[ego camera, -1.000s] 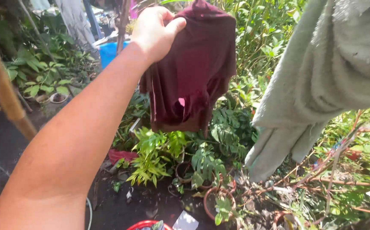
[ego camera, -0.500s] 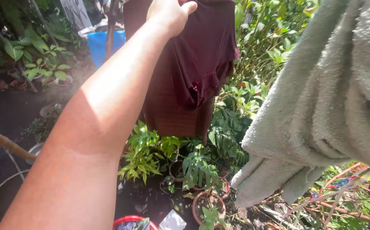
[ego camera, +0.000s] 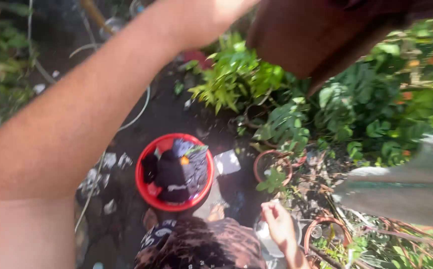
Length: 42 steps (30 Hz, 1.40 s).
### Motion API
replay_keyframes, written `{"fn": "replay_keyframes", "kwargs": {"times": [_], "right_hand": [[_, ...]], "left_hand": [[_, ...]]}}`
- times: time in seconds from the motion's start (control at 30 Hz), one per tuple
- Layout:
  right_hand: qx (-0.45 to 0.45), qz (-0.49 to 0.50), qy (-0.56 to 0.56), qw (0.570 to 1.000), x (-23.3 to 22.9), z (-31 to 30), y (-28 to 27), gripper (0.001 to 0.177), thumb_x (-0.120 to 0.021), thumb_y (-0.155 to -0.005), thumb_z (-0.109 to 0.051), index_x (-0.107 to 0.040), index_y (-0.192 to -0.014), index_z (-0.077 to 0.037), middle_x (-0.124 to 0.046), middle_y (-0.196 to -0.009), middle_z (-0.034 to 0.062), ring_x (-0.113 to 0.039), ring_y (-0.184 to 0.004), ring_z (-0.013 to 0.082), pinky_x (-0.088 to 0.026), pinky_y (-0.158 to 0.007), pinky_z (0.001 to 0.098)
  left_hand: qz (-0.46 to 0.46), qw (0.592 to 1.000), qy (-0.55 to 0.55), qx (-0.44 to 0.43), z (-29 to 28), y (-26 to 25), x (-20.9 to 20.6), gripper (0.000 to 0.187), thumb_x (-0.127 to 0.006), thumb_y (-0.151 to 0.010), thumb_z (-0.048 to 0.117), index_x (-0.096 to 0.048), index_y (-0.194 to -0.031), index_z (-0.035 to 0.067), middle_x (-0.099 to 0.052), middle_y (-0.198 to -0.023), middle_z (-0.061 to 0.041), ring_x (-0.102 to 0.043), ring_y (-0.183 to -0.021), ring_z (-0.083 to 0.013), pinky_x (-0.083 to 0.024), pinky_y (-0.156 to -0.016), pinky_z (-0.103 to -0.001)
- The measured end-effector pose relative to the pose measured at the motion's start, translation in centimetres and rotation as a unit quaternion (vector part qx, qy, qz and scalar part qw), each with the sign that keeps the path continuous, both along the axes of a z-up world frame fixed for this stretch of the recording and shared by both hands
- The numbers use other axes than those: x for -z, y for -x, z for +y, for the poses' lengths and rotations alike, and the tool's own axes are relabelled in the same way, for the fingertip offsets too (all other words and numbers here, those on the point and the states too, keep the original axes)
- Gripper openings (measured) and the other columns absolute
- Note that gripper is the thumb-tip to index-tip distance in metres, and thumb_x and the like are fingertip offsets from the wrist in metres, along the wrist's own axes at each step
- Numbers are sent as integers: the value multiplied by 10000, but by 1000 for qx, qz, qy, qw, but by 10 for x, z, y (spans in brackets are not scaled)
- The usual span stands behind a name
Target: Hanging wet laundry on hangers and a drying rack outdoors
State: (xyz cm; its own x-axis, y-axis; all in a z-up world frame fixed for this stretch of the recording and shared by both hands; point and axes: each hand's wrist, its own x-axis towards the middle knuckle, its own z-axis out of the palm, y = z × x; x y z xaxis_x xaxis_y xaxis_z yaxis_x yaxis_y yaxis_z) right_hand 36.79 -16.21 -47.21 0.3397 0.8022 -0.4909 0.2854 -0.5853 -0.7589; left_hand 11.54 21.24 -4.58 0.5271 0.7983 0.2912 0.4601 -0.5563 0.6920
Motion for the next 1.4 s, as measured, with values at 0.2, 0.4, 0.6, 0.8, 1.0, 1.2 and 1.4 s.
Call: {"fn": "replay_keyframes", "kwargs": {"times": [0.2,0.4,0.6,0.8,1.0,1.2,1.4], "right_hand": [[-111,-32,65,991,-24,46,56,178,-639,-971,-307,-726,-930,-156,-745,-753,20,-687,-710,128,-520,-790,279],[-227,-6,75,971,9,96,142,177,-636,-969,-232,-781,-1032,-152,-771,-748,61,-748,-731,185,-582,-766,359],[-283,-32,127,950,66,132,257,224,-644,-967,-354,-763,-1059,-187,-763,-742,37,-743,-751,186,-549,-762,339],[-320,-110,253,906,214,106,301,255,-623,-902,-434,-770,-1010,-255,-772,-751,14,-761,-857,228,-559,-852,374],[-392,-168,351,833,320,77,321,453,-452,-945,-542,-715,-1117,-216,-763,-1088,74,-702,-1097,308,-518,-999,430],[-409,-204,397,796,415,78,336,394,-427,-944,-314,-702,-1121,-93,-710,-1158,165,-689,-1087,354,-537,-941,431],[-454,-271,342,777,476,117,368,316,-579,-863,-260,-690,-1150,-188,-424,-1501,95,-541,-1249,355,-471,-1048,530]], "left_hand": [[-131,965,222,-48,-88,150,197,155,-632,-1019,218,-722,-968,104,-718,-787,12,-628,-712,-55,-522,-709,-224],[-168,850,431,-252,-204,262,383,248,-615,-988,185,-726,-1172,62,-792,-980,-168,-765,-897,-222,-586,-767,-312],[-134,726,570,-360,-293,327,467,263,-610,-979,216,-753,-1193,161,-800,-1037,-117,-771,-971,-218,-585,-806,-308],[-18,703,622,-344,-349,376,553,268,-645,-939,319,-774,-1159,236,-813,-957,-36,-773,-961,-206,-582,-861,-358],[-117,628,663,-390,-381,400,608,326,-590,-984,258,-735,-1239,115,-819,-1080,-119,-775,-965,-220,-576,-886,-325],[-43,530,779,-333,-340,393,621,347,-548,-1014,326,-674,-1326,240,-787,-1257,27,-551,-758,-83,-436,-656,-215],[-151,514,769,-349,-362,363,687,361,-598,-967,304,-705,-1283,168,-809,-1222,-48,-663,-823,-95,-452,-698,-237]]}}
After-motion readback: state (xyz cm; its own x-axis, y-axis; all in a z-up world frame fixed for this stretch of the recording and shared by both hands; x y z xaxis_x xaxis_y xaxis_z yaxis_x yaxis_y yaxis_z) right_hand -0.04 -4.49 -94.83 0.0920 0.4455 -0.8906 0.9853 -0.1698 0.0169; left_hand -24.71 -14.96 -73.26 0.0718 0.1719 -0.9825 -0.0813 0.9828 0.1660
